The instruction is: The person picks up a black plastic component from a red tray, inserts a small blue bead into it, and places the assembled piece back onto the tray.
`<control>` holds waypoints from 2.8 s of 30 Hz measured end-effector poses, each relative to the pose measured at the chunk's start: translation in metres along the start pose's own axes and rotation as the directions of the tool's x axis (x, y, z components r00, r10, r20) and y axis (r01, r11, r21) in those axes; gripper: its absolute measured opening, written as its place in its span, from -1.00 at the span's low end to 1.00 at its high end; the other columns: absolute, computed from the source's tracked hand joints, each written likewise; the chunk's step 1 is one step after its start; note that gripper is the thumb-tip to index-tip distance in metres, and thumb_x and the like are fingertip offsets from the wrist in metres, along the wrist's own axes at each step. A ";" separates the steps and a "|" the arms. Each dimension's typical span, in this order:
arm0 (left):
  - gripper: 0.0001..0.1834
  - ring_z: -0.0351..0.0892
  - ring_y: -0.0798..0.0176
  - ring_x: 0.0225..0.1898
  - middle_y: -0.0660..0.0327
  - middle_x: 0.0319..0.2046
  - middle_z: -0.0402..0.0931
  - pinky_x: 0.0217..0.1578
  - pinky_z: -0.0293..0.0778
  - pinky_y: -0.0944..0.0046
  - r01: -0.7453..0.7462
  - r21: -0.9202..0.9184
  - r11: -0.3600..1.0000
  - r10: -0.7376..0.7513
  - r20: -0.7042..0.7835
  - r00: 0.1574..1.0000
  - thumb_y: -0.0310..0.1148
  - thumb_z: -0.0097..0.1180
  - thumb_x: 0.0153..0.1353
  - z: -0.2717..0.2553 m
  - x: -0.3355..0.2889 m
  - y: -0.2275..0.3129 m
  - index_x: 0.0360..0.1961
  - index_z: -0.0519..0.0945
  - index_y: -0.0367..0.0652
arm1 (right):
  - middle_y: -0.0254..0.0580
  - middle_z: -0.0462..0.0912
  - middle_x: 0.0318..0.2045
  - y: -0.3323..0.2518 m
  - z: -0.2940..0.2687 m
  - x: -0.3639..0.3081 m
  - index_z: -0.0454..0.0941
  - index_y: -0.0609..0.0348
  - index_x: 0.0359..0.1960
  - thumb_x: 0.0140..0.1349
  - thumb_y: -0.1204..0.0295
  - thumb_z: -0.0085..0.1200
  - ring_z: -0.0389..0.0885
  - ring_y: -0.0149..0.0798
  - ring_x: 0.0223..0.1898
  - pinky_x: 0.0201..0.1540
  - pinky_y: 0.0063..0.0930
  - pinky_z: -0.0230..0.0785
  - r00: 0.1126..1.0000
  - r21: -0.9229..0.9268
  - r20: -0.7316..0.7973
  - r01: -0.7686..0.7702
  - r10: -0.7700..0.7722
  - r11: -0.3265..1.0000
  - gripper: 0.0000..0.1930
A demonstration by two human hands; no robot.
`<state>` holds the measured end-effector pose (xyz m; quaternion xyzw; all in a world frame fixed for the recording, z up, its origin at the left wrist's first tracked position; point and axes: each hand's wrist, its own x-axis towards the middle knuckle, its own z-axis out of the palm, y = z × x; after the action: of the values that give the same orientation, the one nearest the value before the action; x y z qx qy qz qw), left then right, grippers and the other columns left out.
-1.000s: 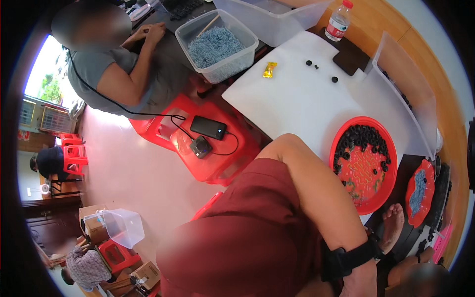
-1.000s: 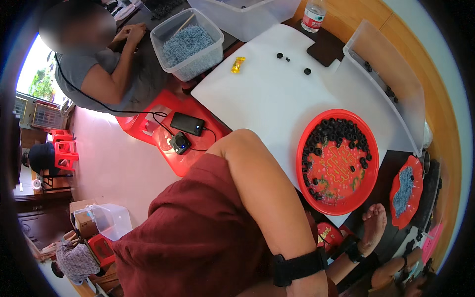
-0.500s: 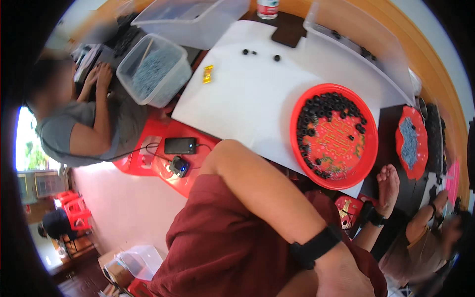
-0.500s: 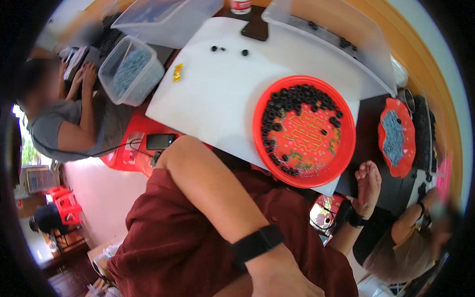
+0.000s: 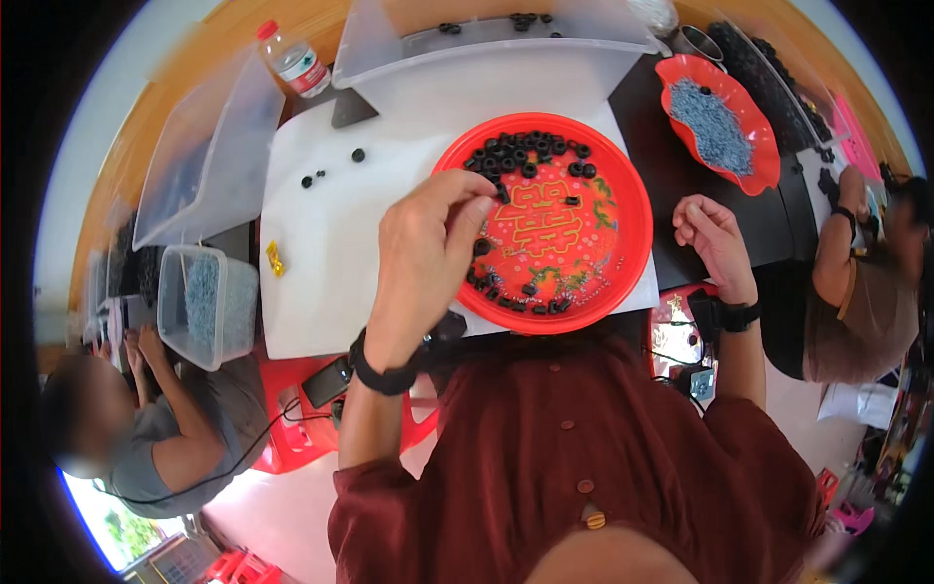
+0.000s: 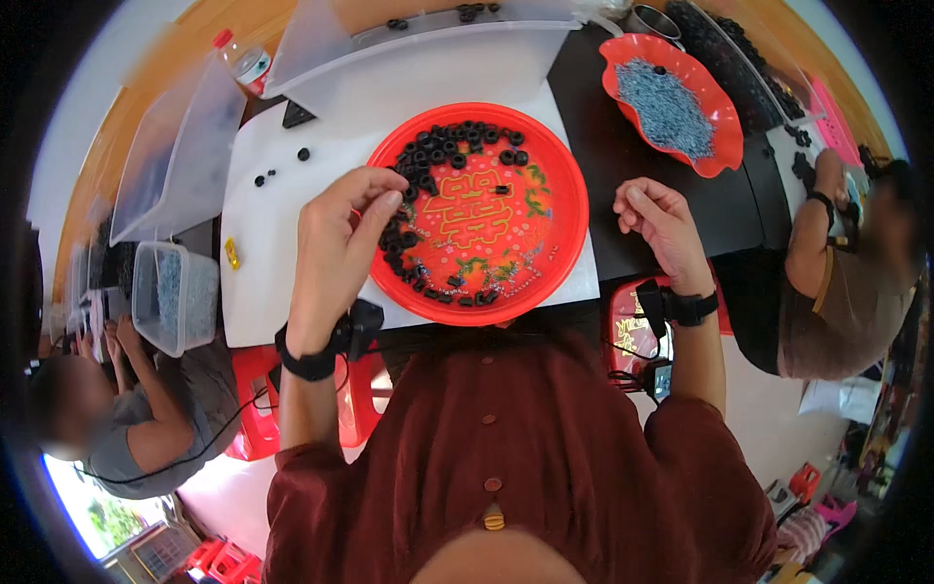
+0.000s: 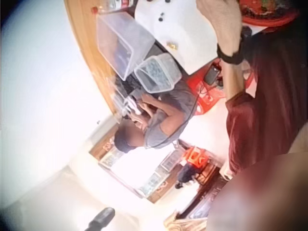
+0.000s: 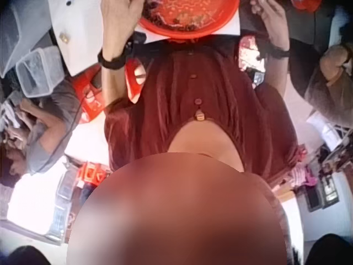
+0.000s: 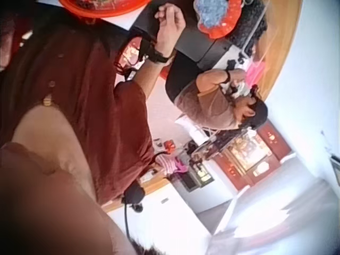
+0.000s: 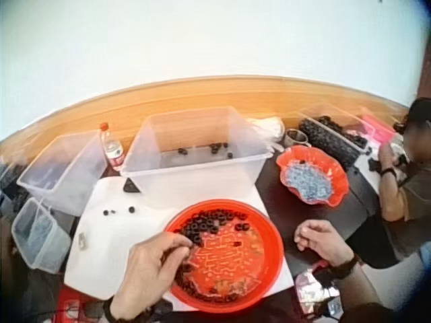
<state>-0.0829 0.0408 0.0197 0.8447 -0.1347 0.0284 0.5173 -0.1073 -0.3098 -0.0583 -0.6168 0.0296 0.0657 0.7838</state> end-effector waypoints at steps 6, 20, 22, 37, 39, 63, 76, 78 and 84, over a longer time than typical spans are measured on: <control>-0.76 0.52 0.05 -0.25 0.12 -0.36 0.52 -0.20 0.44 0.20 -0.378 0.427 0.821 0.330 0.186 0.926 -0.59 0.10 0.01 0.020 0.024 -0.029 -0.23 0.60 -0.23 | -0.28 0.55 -0.41 0.002 0.005 -0.004 0.53 0.32 -0.23 0.33 0.43 -0.03 0.43 -0.55 -0.46 -0.34 -0.64 0.34 1.000 -0.006 0.005 0.028 -0.028 1.000 -0.82; -0.81 0.53 -0.02 -0.31 0.08 -0.34 0.49 -0.29 0.44 0.13 -0.300 0.556 0.775 0.169 0.274 0.947 -0.57 0.19 -0.05 0.022 0.027 -0.028 -0.33 0.59 -0.26 | -0.40 0.56 -0.50 -0.043 0.043 -0.011 0.58 0.29 -0.34 0.25 0.35 0.07 0.40 -0.59 -0.51 -0.44 -0.68 0.27 0.998 -0.522 0.057 0.028 0.002 0.852 -0.79; -0.80 0.53 -0.04 -0.31 0.06 -0.35 0.49 -0.29 0.44 0.10 -0.287 0.612 0.738 0.151 0.265 0.952 -0.57 0.20 -0.06 0.022 0.026 -0.027 -0.33 0.58 -0.28 | -0.35 0.57 -0.51 -0.046 0.056 -0.009 0.58 0.30 -0.34 0.23 0.37 0.08 0.44 -0.53 -0.51 -0.44 -0.63 0.29 0.993 -0.583 0.094 0.113 -0.072 0.805 -0.80; -0.79 0.44 0.48 -0.42 0.32 -0.43 0.51 -0.37 0.34 0.46 0.232 -0.433 0.871 -0.252 0.013 0.968 -0.52 0.19 0.10 -0.006 -0.013 -0.033 -0.21 0.54 -0.26 | 0.01 0.59 -0.47 -0.030 0.170 0.060 0.53 0.30 -0.41 0.04 0.40 0.13 0.59 0.07 -0.39 -0.38 -0.13 0.43 0.822 -0.827 0.562 0.560 -0.093 -0.052 -0.81; -0.81 0.41 0.48 -0.43 0.33 -0.45 0.49 -0.36 0.30 0.48 0.274 -0.568 0.776 -0.314 0.028 0.949 -0.56 0.18 0.08 -0.013 -0.023 -0.036 -0.24 0.54 -0.24 | 0.04 0.59 -0.47 -0.021 0.175 0.067 0.53 0.32 -0.42 0.03 0.41 0.12 0.59 0.09 -0.41 -0.41 -0.11 0.42 0.775 -0.783 0.621 0.619 -0.115 -0.057 -0.81; -0.67 0.56 0.37 -0.28 0.22 -0.29 0.56 -0.19 0.49 0.40 0.312 -0.781 0.541 -0.347 0.131 0.929 -0.61 0.16 0.12 0.009 -0.049 -0.020 -0.05 0.51 -0.30 | -0.04 0.59 -0.58 -0.052 0.172 0.034 0.52 0.33 -0.47 -0.01 0.57 0.10 0.62 -0.05 -0.48 -0.45 -0.34 0.44 0.794 -0.667 0.599 0.567 -0.106 0.484 -0.92; -0.81 0.54 0.44 -0.28 0.25 -0.31 0.56 -0.20 0.45 0.46 0.251 -0.543 0.801 -0.275 0.039 0.961 -0.67 0.20 0.04 0.021 -0.046 -0.006 -0.27 0.59 -0.32 | -0.03 0.54 -0.52 -0.056 0.170 0.008 0.48 0.33 -0.50 -0.06 0.57 0.10 0.58 -0.04 -0.41 -0.40 -0.26 0.45 0.678 -0.612 0.690 0.734 -0.253 0.294 -0.91; -0.82 0.54 0.43 -0.29 0.24 -0.31 0.56 -0.21 0.46 0.45 0.230 -0.496 0.837 -0.247 0.031 0.968 -0.67 0.21 0.03 0.022 -0.047 -0.003 -0.28 0.59 -0.33 | -0.04 0.54 -0.49 -0.057 0.170 0.003 0.48 0.34 -0.48 -0.07 0.57 0.09 0.58 -0.04 -0.40 -0.40 -0.26 0.47 0.659 -0.618 0.711 0.752 -0.246 0.229 -0.89; -0.78 0.56 0.40 -0.32 0.23 -0.34 0.56 -0.22 0.48 0.44 0.195 -0.318 0.928 -0.173 0.097 0.980 -0.69 0.20 0.02 0.024 -0.050 0.008 -0.26 0.57 -0.34 | 0.02 0.52 -0.49 -0.063 0.166 -0.012 0.45 0.39 -0.44 -0.07 0.55 0.05 0.58 -0.02 -0.42 -0.43 -0.23 0.45 0.614 -0.582 0.759 0.789 -0.215 0.199 -0.85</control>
<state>-0.1357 0.0265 0.0064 0.7569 -0.0752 -0.0715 0.6452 -0.1162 -0.1644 0.0435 -0.8553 -0.4388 -0.0406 0.2725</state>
